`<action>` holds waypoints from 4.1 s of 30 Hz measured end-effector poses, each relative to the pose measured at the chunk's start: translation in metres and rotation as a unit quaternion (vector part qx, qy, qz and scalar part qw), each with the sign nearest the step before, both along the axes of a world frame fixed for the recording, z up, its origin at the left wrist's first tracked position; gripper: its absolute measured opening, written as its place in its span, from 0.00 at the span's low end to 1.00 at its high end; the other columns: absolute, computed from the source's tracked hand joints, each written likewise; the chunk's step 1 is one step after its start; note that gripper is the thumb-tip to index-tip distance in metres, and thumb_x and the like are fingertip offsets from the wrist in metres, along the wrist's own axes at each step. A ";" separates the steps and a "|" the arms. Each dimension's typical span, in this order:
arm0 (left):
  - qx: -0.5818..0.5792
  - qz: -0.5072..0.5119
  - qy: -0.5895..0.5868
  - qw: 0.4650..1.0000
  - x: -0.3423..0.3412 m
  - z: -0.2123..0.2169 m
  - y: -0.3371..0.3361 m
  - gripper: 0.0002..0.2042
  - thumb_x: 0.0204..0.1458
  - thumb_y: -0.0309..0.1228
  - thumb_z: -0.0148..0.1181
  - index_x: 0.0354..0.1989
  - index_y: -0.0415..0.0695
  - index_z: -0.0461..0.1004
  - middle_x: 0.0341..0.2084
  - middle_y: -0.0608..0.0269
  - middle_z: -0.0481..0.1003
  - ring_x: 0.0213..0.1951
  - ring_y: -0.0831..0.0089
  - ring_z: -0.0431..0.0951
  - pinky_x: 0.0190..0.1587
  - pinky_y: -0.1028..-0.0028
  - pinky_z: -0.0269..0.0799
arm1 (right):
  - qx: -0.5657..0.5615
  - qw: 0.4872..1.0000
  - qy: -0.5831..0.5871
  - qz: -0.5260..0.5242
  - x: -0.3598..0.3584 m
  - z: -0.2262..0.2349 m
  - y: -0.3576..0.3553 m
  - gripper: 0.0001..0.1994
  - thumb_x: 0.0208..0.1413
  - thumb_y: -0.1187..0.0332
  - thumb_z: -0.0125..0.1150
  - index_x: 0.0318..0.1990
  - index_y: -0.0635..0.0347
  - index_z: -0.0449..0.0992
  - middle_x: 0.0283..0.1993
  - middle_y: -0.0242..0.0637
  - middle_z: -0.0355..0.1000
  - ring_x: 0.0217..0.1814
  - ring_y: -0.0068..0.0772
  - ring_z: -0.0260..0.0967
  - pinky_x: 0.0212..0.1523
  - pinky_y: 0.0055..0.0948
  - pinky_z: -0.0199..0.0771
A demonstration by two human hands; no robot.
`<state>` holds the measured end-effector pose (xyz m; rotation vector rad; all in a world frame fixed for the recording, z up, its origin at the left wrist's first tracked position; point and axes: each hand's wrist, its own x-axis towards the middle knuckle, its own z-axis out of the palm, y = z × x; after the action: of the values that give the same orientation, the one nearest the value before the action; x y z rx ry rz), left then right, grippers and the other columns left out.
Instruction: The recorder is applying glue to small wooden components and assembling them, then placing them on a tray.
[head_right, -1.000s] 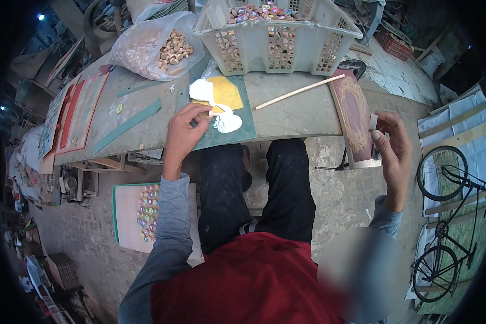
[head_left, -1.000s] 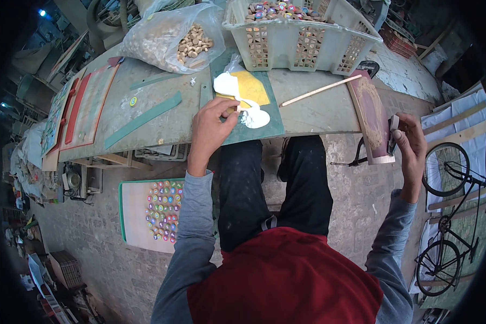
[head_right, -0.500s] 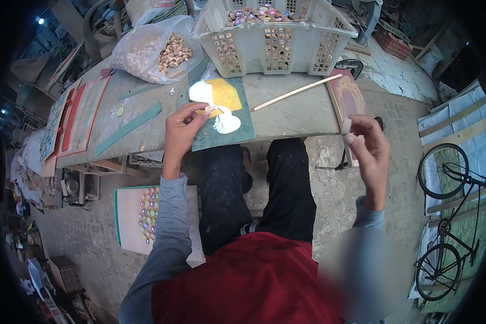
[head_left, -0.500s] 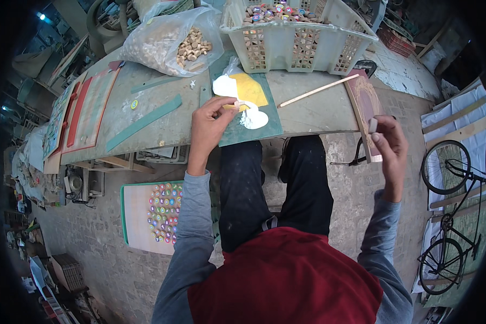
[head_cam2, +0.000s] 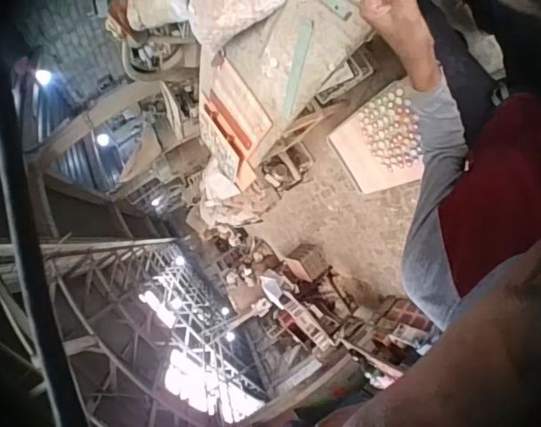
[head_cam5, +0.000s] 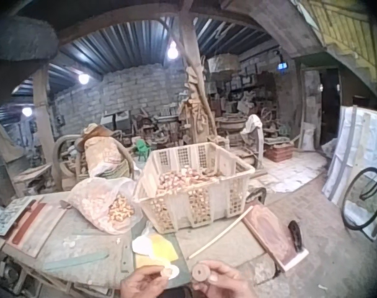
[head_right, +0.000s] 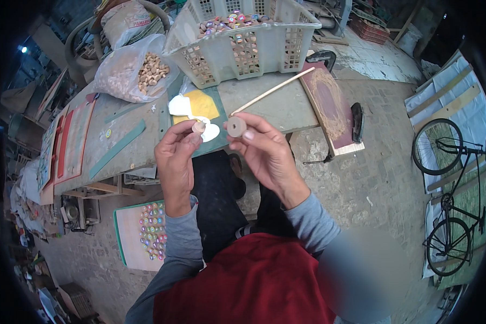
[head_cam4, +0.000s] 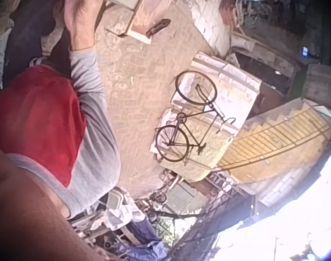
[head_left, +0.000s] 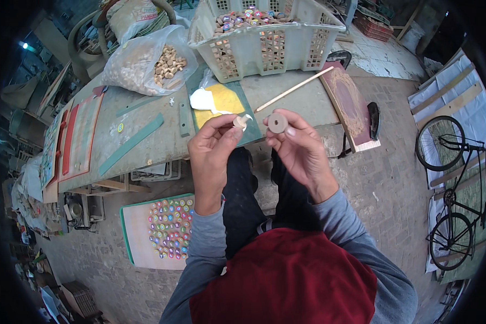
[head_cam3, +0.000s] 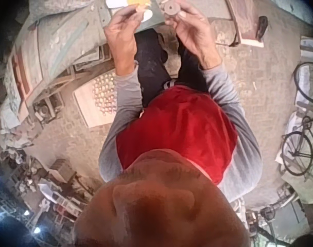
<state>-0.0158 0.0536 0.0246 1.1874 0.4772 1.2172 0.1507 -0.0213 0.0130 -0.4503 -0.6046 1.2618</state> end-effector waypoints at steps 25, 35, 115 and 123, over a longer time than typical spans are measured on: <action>0.226 0.061 0.165 0.958 0.013 -0.006 -0.016 0.12 0.53 0.16 0.61 0.46 0.34 0.76 0.41 0.59 0.75 0.38 0.77 0.75 0.42 0.78 0.71 | 0.025 0.999 0.025 0.023 0.000 -0.009 -0.005 0.19 0.60 0.75 0.56 0.58 0.68 0.68 0.52 0.43 0.71 0.52 0.32 0.71 0.54 0.32 0.74; 0.304 0.120 0.209 0.922 0.011 0.004 -0.019 0.14 0.47 0.16 0.64 0.44 0.38 0.79 0.38 0.59 0.77 0.35 0.75 0.76 0.39 0.76 0.72 | 0.012 0.999 -0.048 -0.006 0.002 -0.011 -0.005 0.19 0.59 0.75 0.57 0.58 0.69 0.69 0.51 0.43 0.73 0.51 0.31 0.71 0.54 0.32 0.72; -0.039 0.358 0.650 0.669 -0.221 -0.390 -0.033 0.19 0.46 0.32 0.63 0.48 0.43 0.75 0.39 0.52 0.77 0.42 0.53 0.79 0.43 0.58 0.75 | -0.142 0.736 -0.616 -0.244 0.020 -0.158 -0.038 0.12 0.63 0.72 0.55 0.51 0.68 0.75 0.43 0.38 0.74 0.45 0.27 0.71 0.51 0.26 0.68; -0.095 0.333 0.764 0.544 -0.212 -0.413 -0.022 0.25 0.50 0.37 0.59 0.58 0.46 0.69 0.42 0.56 0.78 0.48 0.56 0.76 0.50 0.57 0.72 | -0.147 0.729 -0.619 -0.252 0.019 -0.158 -0.041 0.12 0.62 0.72 0.55 0.49 0.69 0.76 0.41 0.38 0.74 0.43 0.28 0.70 0.49 0.26 0.68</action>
<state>-0.2276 0.0315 -0.3886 1.6962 2.4916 0.2544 0.1695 -0.0627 -0.1446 -1.6655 -1.2756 0.3557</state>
